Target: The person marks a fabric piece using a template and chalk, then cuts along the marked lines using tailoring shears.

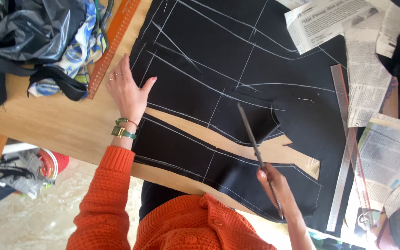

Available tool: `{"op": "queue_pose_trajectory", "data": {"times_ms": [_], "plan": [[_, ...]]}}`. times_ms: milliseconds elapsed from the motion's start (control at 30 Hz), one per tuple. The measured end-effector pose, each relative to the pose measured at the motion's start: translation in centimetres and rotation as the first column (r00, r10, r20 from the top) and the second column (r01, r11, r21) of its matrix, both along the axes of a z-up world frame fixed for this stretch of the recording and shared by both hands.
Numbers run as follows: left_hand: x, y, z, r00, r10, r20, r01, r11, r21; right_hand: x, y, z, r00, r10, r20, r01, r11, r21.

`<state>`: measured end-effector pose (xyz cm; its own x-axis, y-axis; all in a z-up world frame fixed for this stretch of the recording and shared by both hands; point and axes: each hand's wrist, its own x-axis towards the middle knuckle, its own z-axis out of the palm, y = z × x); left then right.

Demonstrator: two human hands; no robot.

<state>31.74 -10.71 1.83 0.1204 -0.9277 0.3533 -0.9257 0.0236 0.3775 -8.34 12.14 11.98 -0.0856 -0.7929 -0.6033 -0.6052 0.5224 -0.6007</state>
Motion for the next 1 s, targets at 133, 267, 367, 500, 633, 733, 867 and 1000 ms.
{"op": "queue_pose_trajectory", "data": {"times_ms": [133, 267, 367, 500, 633, 733, 867, 1000], "plan": [[2.0, -1.4, 0.5, 0.997, 0.012, -0.079, -0.003, 0.993, 0.115, 4.3, 2.3, 1.0, 0.993, -0.089, -0.074, 0.095, 0.993, 0.076], [4.9, -3.1, 0.4, 0.976, -0.010, -0.218, 0.087, 0.935, 0.345, 9.9, 3.1, 0.7, 0.985, -0.156, -0.076, 0.164, 0.980, 0.112], [7.2, -4.1, 1.0, 0.934, -0.006, -0.357, 0.184, 0.865, 0.466, 14.8, 3.2, -0.3, 0.981, -0.188, -0.058, 0.193, 0.977, 0.095], [9.1, -4.7, 0.2, 0.930, -0.185, -0.317, 0.316, 0.841, 0.439, 21.7, 2.8, -0.6, 0.971, -0.232, 0.049, 0.229, 0.972, 0.057], [9.9, -4.7, 1.0, 0.902, -0.305, -0.306, 0.426, 0.740, 0.521, 27.1, 3.8, -1.7, 0.964, -0.245, 0.103, 0.243, 0.970, 0.033], [10.1, -5.3, 1.6, 0.889, -0.337, -0.311, 0.458, 0.679, 0.574, 30.0, 4.1, -1.3, 0.945, -0.295, 0.139, 0.291, 0.956, 0.044], [10.4, -4.9, 1.0, 0.877, -0.353, -0.325, 0.480, 0.632, 0.609, 31.8, 6.2, -2.1, 0.927, -0.348, 0.139, 0.340, 0.937, 0.078], [10.8, -4.3, 0.1, 0.872, -0.366, -0.324, 0.489, 0.638, 0.595, 32.6, 8.0, -2.5, 0.947, -0.283, 0.150, 0.287, 0.958, -0.004]]}}
